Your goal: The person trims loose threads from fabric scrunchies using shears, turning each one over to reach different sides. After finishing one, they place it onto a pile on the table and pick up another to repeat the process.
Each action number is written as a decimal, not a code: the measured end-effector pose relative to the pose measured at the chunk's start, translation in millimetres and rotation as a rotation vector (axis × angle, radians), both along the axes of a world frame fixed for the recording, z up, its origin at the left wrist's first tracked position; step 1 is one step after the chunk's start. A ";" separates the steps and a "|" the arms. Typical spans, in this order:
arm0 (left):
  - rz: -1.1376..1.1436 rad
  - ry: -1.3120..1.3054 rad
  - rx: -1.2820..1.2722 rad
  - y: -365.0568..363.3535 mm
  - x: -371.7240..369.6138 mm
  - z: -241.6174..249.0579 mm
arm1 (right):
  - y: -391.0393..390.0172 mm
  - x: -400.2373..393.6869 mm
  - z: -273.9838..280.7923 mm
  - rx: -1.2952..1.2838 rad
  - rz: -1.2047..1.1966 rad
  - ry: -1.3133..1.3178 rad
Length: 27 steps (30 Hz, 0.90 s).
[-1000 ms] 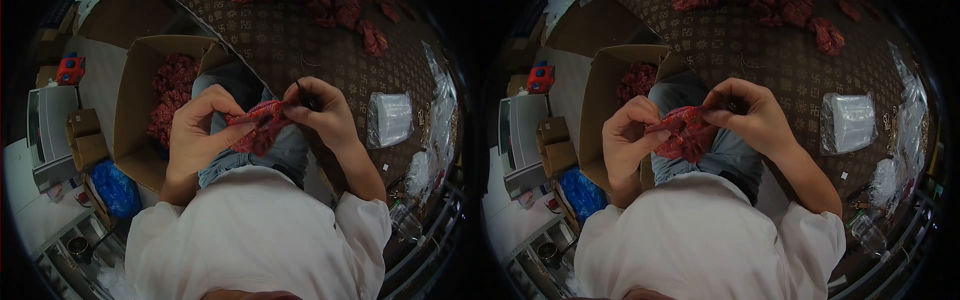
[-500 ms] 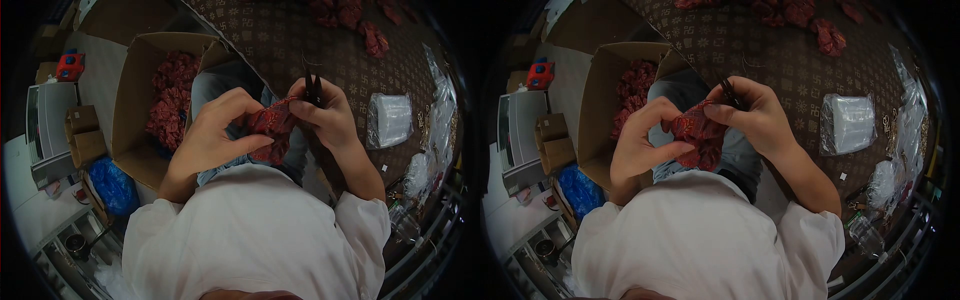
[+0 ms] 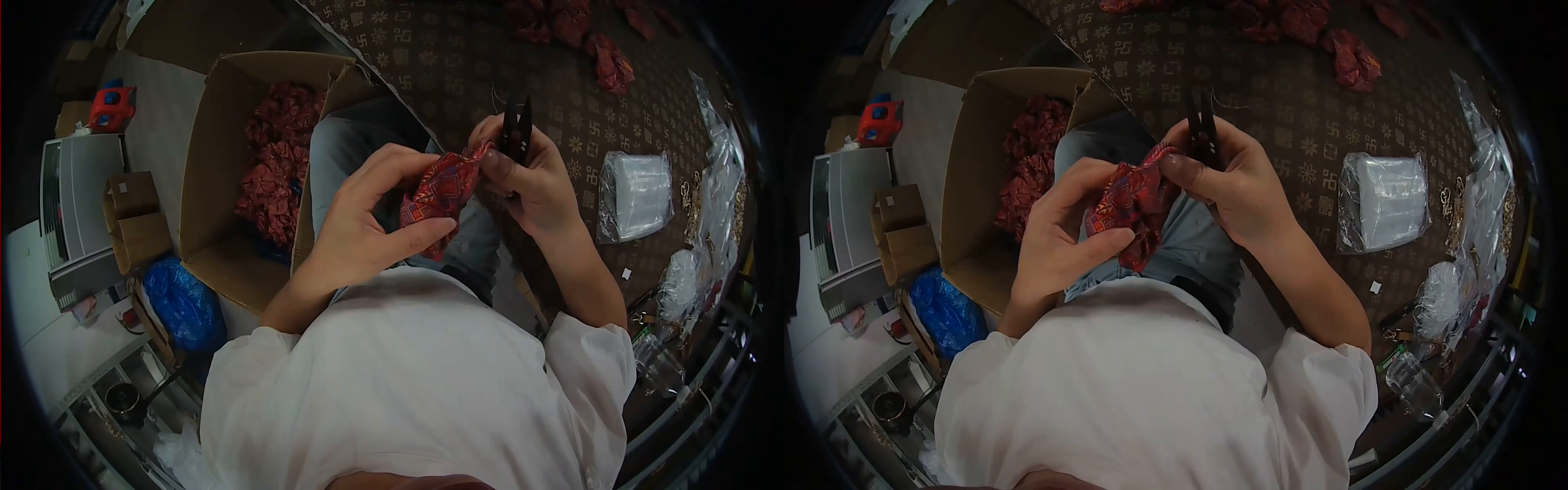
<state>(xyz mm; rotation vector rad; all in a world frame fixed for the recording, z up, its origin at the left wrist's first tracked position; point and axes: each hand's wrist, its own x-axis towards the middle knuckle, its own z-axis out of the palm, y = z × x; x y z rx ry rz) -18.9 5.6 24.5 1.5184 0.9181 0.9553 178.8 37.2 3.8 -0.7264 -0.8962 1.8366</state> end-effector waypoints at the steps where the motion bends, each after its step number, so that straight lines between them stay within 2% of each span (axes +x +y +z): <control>1: -0.001 -0.004 0.035 0.3 -1.4 0.1 | 0.4 0.4 -1.7 0.031 0.019 -0.022; 10: 0.076 -0.191 -0.125 -4.6 -4.8 17.3 | -2.6 -1.0 6.5 -0.059 0.035 0.016; 14: 0.101 -0.166 -0.093 -4.3 -6.3 14.4 | -2.5 -0.7 6.2 -0.042 0.037 0.024; 16: 0.189 -0.010 0.076 -1.6 -13.5 9.3 | -2.5 -3.0 13.1 -0.024 -0.061 -0.181; 18: 0.390 0.161 0.062 3.5 -34.8 4.4 | 0.3 2.1 8.2 -0.061 -0.084 -0.206; 21: 0.772 0.616 0.290 16.2 -64.3 9.6 | 6.6 9.0 4.6 -0.106 -0.110 -0.221; 23: 0.926 0.821 0.427 16.4 -78.8 15.5 | 9.3 8.7 4.2 -0.122 -0.079 -0.218; 25: 0.950 0.745 0.461 16.6 -76.7 22.5 | 14.0 7.4 6.3 -0.069 -0.132 -0.284; 27: 0.851 0.695 0.468 17.3 -69.1 26.4 | 22.8 9.6 5.5 -0.020 -0.182 -0.356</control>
